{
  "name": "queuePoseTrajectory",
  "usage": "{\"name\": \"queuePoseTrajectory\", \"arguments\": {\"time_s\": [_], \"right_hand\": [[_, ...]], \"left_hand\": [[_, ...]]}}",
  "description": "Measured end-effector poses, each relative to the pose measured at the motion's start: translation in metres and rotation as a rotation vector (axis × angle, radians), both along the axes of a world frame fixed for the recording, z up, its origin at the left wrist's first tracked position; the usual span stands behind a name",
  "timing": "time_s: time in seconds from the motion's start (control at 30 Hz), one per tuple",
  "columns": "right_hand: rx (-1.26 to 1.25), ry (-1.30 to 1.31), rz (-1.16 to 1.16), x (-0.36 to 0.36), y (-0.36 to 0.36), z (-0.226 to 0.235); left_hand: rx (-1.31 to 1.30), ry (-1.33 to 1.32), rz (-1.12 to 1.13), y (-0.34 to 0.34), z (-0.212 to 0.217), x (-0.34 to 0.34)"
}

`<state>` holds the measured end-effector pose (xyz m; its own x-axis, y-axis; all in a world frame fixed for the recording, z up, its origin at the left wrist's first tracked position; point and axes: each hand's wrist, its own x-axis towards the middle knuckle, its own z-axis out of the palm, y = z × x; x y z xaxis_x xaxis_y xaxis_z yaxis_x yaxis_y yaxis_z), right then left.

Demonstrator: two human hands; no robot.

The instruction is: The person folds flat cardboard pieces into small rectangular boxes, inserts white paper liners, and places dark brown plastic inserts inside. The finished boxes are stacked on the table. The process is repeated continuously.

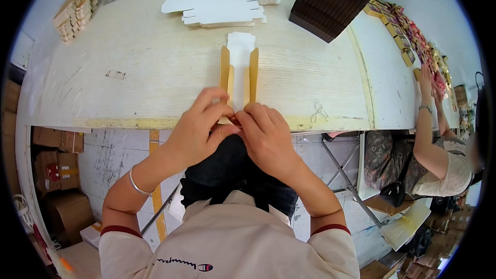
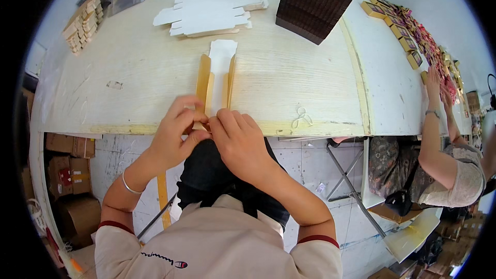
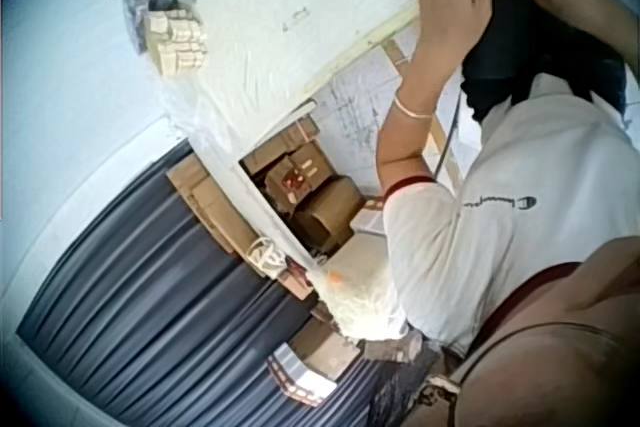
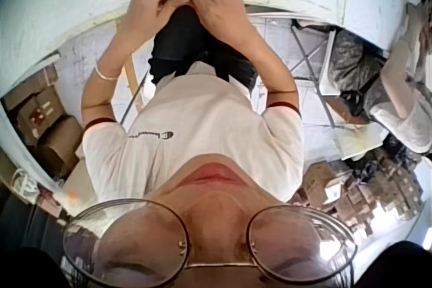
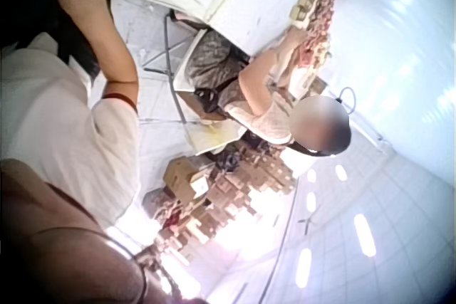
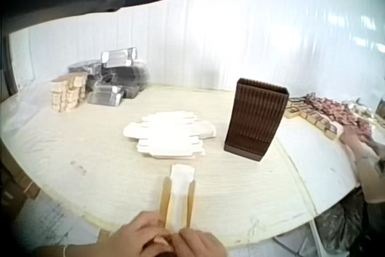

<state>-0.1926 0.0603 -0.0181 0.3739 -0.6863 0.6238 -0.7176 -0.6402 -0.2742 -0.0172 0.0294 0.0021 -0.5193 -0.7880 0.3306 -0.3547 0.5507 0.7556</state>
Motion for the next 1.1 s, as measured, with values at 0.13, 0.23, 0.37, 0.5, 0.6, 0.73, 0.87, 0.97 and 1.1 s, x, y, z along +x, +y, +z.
{"name": "queuePoseTrajectory", "arguments": {"time_s": [0.13,0.23,0.37,0.5,0.6,0.73,0.87,0.97,1.1], "right_hand": [[0.244,0.045,0.05,-0.004,-0.004,0.01],[0.425,-0.029,0.148,-0.012,-0.012,0.018],[0.445,-0.105,0.188,-0.013,-0.008,0.023],[0.37,-0.121,0.158,-0.013,-0.003,0.019],[0.321,-0.126,0.139,-0.009,0.001,0.015],[0.274,-0.139,0.114,-0.002,0.006,0.01],[0.264,-0.139,0.05,0.006,0.012,0.01],[0.302,-0.143,0.096,0.008,0.013,0.019],[0.186,0.052,-0.058,-0.036,-0.005,0.029]], "left_hand": [[-0.157,-0.128,-0.084,-0.005,-0.004,0.001],[-0.037,-0.205,-0.177,-0.016,0.006,0.007],[-0.064,-0.301,-0.182,-0.018,0.015,0.011],[-0.511,-0.395,-0.059,-0.001,0.006,0.011],[-0.662,-0.339,0.059,0.002,0.002,0.013],[-0.543,-0.313,0.079,-0.001,0.014,0.014],[-0.054,-0.244,-0.057,-0.022,0.018,0.024],[0.205,-0.266,-0.289,-0.05,0.028,0.033],[-0.001,-0.52,-0.369,-0.054,0.048,0.033]]}}
